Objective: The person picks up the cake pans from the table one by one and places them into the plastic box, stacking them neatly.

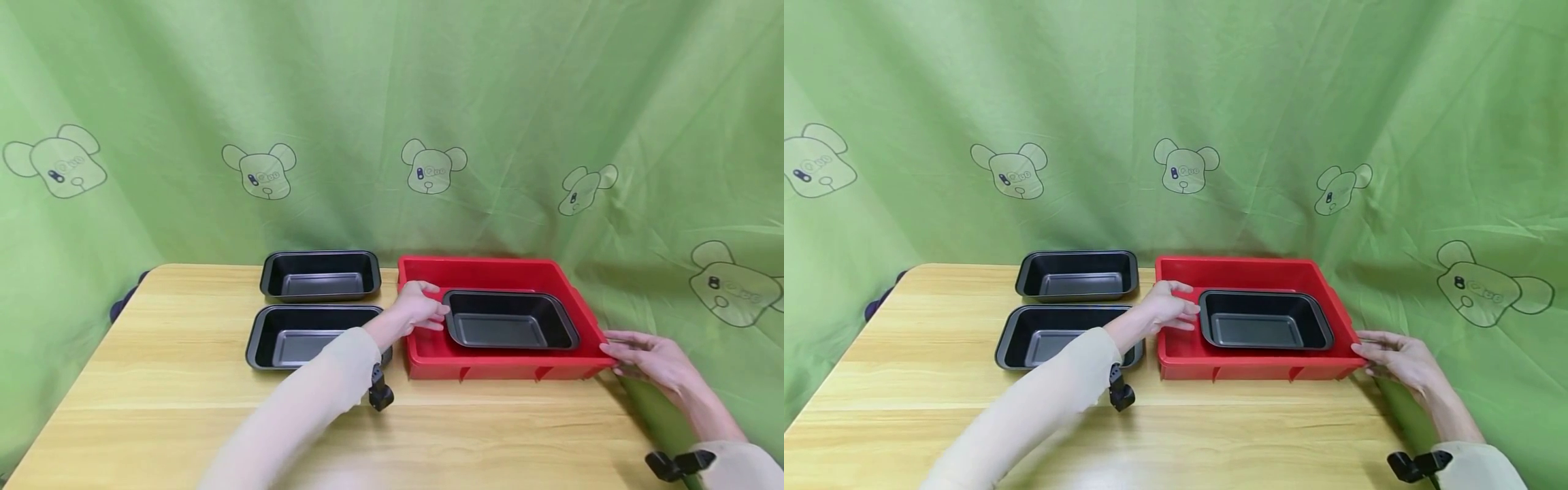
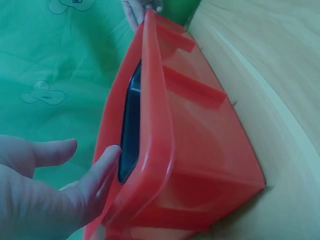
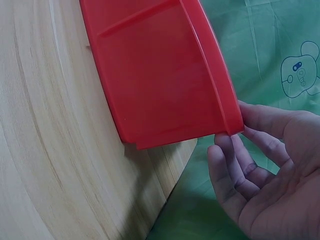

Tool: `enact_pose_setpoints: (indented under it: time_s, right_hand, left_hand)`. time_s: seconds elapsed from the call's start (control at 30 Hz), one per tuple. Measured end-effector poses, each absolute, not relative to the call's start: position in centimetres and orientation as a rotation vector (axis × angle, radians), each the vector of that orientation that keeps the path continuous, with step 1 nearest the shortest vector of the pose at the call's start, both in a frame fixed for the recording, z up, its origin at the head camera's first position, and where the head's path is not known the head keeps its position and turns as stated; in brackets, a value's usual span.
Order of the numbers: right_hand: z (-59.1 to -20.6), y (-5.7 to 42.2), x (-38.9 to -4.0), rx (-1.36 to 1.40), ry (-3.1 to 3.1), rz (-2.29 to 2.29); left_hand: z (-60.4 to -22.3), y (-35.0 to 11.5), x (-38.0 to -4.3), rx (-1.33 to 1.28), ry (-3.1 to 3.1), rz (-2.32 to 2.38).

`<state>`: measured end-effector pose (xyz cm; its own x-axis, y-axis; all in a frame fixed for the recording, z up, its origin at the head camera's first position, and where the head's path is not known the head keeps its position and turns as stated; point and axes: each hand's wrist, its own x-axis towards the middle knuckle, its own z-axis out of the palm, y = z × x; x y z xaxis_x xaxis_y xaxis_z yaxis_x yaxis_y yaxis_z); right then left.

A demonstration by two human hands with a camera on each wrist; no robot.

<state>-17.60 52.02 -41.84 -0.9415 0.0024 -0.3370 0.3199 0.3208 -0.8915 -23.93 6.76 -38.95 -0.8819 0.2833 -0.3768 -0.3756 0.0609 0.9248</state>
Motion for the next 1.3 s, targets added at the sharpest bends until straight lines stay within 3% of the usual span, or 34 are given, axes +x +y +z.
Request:
enact_pose_setpoints:
  time_s: [0.5, 1.3]
  right_hand:
    - [-41.8, 52.0, -17.6, 0.277, 2.344, -1.645]
    - [-41.6, 52.1, -17.5, 0.313, 2.313, -1.628]
  left_hand:
    - [-36.9, 1.7, -22.9, 0.06, 1.844, 1.838]
    - [-36.5, -11.3, -21.4, 0.146, 1.924, 1.833]
